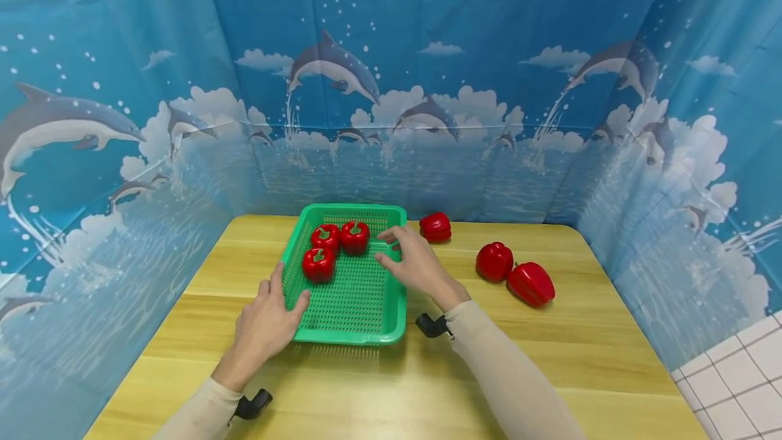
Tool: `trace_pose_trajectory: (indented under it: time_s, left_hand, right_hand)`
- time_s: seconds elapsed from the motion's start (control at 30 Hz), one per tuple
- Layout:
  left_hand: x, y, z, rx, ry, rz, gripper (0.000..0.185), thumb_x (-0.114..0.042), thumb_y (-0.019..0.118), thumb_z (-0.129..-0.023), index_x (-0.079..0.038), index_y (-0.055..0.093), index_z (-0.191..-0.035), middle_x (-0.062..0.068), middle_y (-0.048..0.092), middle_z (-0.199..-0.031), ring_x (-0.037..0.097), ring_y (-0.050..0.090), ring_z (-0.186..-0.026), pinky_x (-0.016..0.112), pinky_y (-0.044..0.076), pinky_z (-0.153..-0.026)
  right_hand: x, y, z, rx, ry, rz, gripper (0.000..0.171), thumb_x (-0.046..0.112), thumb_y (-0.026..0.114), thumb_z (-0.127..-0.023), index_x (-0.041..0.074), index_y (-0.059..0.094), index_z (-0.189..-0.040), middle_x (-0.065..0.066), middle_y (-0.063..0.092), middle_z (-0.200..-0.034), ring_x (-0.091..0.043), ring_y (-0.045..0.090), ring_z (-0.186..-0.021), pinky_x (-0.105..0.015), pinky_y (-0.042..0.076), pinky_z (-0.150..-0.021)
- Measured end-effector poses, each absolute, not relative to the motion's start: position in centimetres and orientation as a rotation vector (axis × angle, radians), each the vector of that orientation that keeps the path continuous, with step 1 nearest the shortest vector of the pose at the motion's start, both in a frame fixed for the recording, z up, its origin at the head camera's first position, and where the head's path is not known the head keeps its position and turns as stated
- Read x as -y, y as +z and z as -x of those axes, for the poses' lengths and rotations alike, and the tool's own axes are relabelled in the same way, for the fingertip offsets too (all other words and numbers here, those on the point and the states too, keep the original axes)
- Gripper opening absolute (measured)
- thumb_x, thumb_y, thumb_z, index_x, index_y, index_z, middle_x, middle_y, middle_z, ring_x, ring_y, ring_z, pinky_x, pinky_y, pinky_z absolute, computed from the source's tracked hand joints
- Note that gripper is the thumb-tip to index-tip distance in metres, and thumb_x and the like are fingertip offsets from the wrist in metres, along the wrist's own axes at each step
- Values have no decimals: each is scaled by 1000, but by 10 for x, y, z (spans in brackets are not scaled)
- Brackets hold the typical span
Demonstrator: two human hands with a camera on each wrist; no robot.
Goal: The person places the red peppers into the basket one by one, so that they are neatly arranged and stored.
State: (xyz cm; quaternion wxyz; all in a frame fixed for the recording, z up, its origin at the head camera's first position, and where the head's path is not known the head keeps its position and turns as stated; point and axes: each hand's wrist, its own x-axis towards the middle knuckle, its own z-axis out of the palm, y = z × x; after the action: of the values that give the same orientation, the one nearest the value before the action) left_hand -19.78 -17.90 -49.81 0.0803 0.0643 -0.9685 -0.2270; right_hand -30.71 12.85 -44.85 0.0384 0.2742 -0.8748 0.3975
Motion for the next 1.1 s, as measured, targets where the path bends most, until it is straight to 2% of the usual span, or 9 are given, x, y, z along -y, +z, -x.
trace_pose_trajectory:
  time_s: [0.2,0.4,0.63,1.1]
  left_hand:
    - [178,-498,198,2901,-686,-194,98,-60,61,-116,-6,19,-186,34,59,-161,30,56,-58,37,46,-50]
    - [178,-498,199,2902,-681,-191,98,-59,61,-115,-7,19,-186,35,59,-160,29,57,-58,37,47,-50]
    - [179,-498,198,2901,-680,-192,98,-59,62,-115,-6,19,-186,35,60,-159,30,58,-59,38,49,-50]
    - [179,-498,197,2901,-679,-189,98,-59,61,-115,-6,19,-186,34,60,-158,30,57,-58,37,48,-50]
  right_hand:
    - [-135,-451,303,2660,1202,-828,40,20,81,-112,7,72,-148,-16,74,-143,-40,77,-125,-57,68,-107]
    - [-142,-455,301,2640,1216,-817,40,19,80,-113,5,71,-149,-17,72,-142,-44,76,-125,-62,66,-108]
    - [-153,-459,297,2640,1196,-785,41,18,81,-112,6,71,-150,-19,72,-142,-42,76,-125,-60,67,-108]
    - [-182,-460,290,2645,1159,-726,45,14,82,-110,2,69,-151,-23,71,-146,-47,76,-127,-67,65,-110]
